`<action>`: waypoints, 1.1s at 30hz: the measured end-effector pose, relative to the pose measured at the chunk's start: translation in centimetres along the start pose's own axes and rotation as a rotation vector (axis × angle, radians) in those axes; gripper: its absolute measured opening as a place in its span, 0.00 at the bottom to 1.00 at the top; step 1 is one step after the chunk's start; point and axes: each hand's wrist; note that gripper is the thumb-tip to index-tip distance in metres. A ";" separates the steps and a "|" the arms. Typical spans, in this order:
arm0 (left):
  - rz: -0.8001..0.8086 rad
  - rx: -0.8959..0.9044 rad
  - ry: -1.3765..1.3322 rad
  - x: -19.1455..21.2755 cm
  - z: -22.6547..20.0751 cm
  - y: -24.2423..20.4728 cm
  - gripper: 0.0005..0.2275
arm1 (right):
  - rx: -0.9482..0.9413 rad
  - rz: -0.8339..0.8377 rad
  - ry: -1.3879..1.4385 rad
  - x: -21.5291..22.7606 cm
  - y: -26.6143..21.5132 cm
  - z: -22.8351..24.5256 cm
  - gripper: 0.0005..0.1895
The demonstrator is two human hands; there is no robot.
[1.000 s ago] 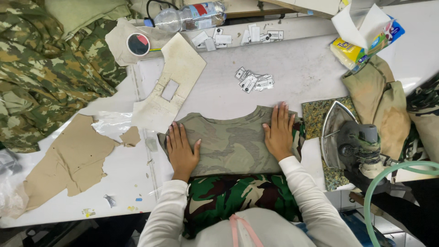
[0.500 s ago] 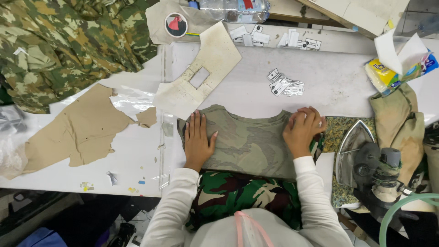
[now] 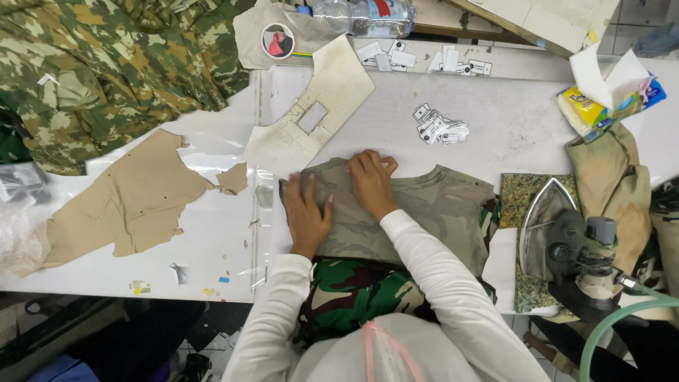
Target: The person irons a camouflage-patterned shirt on a white table. They repeatedly place a white paper template over the collar area, position a small rectangular label on it, and press it with a steam iron. The person then removes the template and label, folds the shirt, and repeats the process.
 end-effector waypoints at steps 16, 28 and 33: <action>-0.654 0.214 -0.548 10.5 -4.6 6.9 0.12 | -0.708 -0.707 0.383 13.6 -11.6 -8.4 0.09; 0.283 0.740 -0.661 1.5 -3.2 -2.4 0.18 | -0.556 -0.540 0.343 17.0 -10.7 -3.4 0.09; 0.267 0.139 -0.223 5.0 -4.5 -0.7 0.23 | -0.540 0.215 -0.114 14.8 -12.9 0.3 0.24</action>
Point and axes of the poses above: each hand's wrist, its own y-axis towards the middle knuckle, its own x-axis out of the back of the hand, z = x × y, and after that the axes turned 11 degrees about y, right-handed
